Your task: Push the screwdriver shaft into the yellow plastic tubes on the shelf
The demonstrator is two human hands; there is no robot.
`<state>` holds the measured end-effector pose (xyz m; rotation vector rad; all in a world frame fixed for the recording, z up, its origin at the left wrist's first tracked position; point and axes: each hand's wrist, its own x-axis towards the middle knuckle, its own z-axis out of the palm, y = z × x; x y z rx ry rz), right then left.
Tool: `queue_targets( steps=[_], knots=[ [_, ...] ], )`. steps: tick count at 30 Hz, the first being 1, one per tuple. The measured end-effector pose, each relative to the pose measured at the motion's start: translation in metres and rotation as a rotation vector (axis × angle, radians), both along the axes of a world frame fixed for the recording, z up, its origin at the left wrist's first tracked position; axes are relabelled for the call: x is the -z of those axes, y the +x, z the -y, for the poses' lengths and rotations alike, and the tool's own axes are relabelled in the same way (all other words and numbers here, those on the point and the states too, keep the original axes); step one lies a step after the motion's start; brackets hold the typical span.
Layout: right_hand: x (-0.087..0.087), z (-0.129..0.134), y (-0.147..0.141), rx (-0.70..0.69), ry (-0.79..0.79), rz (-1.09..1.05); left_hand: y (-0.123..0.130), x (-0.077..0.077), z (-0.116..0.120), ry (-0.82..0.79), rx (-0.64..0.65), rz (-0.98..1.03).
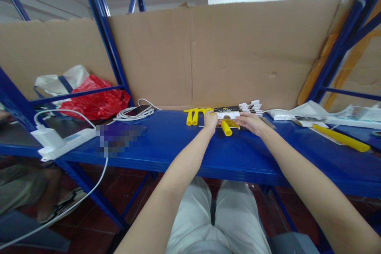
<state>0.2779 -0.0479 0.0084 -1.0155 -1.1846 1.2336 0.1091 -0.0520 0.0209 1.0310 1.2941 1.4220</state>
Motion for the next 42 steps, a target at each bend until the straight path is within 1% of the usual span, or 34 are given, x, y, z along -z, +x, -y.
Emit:
queue_targets(
  steps=[6, 11, 16, 23, 28, 35, 39, 42],
  knots=[
    [-0.004, 0.008, -0.007, -0.024, 0.013, -0.015, -0.001, -0.002, 0.001, -0.019, 0.021, 0.014],
    [-0.003, 0.007, -0.006, 0.024, -0.097, 0.03, -0.001, 0.003, -0.003, -0.009, -0.035, -0.01],
    [-0.001, 0.004, -0.001, -0.024, -0.137, 0.039, -0.002, 0.009, -0.008, -0.01, -0.058, -0.035],
    [-0.005, 0.006, -0.005, 0.077, -0.169, 0.039, 0.0, 0.014, -0.018, -0.024, -0.082, 0.047],
    [-0.003, 0.002, 0.0, 0.082, -0.135, 0.008, -0.001, 0.017, -0.022, -0.032, -0.081, 0.065],
    [-0.006, 0.003, -0.001, 0.121, -0.184, -0.003, -0.001, 0.017, -0.02, -0.119, 0.019, -0.052],
    [-0.007, 0.003, -0.002, 0.121, -0.198, -0.013, -0.004, 0.019, -0.019, -0.11, 0.139, 0.029],
    [-0.007, 0.003, -0.001, 0.119, -0.196, -0.014, -0.004, 0.019, -0.018, -0.148, 0.217, 0.075]
  ],
)
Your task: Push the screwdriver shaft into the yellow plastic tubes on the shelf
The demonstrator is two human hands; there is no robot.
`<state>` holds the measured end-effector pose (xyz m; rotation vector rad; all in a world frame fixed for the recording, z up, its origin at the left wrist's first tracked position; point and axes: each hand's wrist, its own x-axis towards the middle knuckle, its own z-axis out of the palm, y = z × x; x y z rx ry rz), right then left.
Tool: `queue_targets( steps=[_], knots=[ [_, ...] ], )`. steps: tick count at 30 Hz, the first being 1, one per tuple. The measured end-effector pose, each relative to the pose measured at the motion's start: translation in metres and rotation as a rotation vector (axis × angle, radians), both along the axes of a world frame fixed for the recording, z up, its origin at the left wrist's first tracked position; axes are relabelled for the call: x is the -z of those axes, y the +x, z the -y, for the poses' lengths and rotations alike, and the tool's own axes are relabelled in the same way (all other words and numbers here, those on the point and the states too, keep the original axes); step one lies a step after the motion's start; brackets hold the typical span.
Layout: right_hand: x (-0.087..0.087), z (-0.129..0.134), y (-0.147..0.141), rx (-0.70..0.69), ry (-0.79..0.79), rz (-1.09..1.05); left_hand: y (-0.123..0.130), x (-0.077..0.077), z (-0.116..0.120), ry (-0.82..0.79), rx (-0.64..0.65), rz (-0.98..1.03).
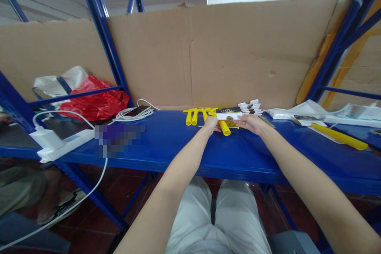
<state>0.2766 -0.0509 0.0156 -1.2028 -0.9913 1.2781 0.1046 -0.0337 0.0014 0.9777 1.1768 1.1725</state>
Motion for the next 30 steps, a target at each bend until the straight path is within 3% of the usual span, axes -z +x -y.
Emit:
queue_targets(
  steps=[5, 11, 20, 30],
  knots=[
    [-0.003, 0.004, -0.002, 0.017, 0.01, -0.017, 0.001, -0.003, 0.0, -0.037, 0.021, -0.004],
    [-0.009, 0.009, -0.004, 0.049, 0.063, -0.07, 0.002, -0.009, -0.002, -0.072, -0.007, 0.183],
    [-0.02, 0.014, -0.004, 0.082, 0.145, -0.141, -0.005, -0.015, 0.006, -0.074, 0.096, 0.518],
    [-0.01, 0.001, 0.01, 0.015, 0.253, -0.084, -0.012, -0.023, 0.003, 0.007, -0.209, 0.649]
  ],
)
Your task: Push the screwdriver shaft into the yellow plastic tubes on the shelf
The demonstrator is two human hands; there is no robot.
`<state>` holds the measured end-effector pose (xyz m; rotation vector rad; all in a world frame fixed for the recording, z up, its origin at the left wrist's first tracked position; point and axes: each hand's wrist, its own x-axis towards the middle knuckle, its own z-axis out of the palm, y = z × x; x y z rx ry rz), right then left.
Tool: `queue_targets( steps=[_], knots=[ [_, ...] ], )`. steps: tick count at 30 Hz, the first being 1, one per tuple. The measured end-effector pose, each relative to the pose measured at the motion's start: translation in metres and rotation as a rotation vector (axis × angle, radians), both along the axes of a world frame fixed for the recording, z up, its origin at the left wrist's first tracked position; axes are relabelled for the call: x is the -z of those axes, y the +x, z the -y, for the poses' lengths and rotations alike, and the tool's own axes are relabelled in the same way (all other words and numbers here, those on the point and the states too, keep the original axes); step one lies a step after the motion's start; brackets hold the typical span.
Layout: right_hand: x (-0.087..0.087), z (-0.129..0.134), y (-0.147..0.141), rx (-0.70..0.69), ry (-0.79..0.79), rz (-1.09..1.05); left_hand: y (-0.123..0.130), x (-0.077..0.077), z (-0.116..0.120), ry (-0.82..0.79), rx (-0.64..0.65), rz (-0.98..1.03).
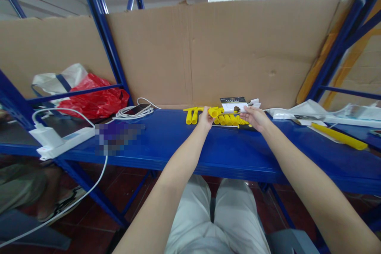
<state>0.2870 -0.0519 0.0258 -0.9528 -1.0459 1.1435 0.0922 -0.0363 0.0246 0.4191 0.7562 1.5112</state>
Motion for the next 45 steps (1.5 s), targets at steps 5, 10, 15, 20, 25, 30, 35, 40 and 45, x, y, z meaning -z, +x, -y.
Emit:
queue_targets(
  steps=[5, 10, 15, 20, 25, 30, 35, 40, 45],
  knots=[
    [0.001, 0.001, 0.0, -0.056, 0.049, 0.016, -0.003, 0.002, -0.005, -0.05, -0.113, -0.051],
    [0.0, 0.006, -0.006, -0.123, 0.049, 0.04, 0.002, 0.007, -0.01, 0.004, -0.073, -0.165],
    [0.001, 0.008, -0.012, -0.145, 0.024, 0.062, 0.006, 0.012, -0.011, 0.084, -0.001, -0.222],
    [0.002, 0.009, -0.014, -0.164, 0.03, 0.064, 0.005, 0.013, -0.011, 0.107, 0.034, -0.227],
    [0.004, 0.007, -0.013, -0.175, 0.019, 0.066, 0.005, 0.012, -0.013, 0.113, 0.061, -0.228],
    [0.007, 0.006, -0.013, -0.18, 0.018, 0.085, 0.006, 0.013, -0.012, 0.13, 0.042, -0.235],
    [0.008, 0.006, -0.014, -0.153, 0.02, 0.085, 0.008, 0.014, -0.012, 0.168, 0.094, -0.252],
    [0.009, 0.002, -0.013, -0.138, 0.009, 0.09, 0.011, 0.013, -0.012, 0.159, 0.098, -0.283],
    [0.008, 0.005, -0.016, -0.109, 0.011, 0.08, 0.011, 0.011, -0.008, 0.196, 0.157, -0.312]
  ],
)
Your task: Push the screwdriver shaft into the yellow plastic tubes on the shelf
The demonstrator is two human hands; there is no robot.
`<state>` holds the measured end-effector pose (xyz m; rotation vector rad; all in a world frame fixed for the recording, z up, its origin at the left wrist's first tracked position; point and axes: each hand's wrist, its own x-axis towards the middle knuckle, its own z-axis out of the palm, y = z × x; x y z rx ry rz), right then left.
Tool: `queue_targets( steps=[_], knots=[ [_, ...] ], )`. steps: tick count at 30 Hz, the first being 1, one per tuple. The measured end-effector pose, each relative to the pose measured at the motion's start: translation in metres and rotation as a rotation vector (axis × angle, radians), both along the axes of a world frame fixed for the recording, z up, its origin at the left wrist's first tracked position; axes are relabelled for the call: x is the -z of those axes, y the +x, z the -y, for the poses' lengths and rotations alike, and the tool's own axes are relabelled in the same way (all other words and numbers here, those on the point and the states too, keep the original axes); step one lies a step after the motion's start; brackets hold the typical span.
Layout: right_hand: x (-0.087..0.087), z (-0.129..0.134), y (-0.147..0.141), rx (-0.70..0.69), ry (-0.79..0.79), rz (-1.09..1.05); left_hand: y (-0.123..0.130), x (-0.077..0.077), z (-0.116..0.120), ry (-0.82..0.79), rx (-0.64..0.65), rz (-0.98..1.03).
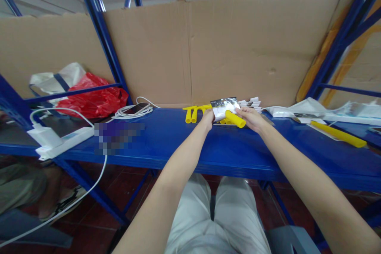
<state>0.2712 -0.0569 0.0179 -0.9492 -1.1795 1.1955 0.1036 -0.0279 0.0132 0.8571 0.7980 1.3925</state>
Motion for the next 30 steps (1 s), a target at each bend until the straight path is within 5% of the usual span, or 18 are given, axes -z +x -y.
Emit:
queue_targets(
  steps=[30],
  knots=[
    [0.004, -0.005, -0.001, 0.059, 0.071, -0.085, 0.006, -0.006, 0.014, 0.047, -0.001, -0.173]
  ],
)
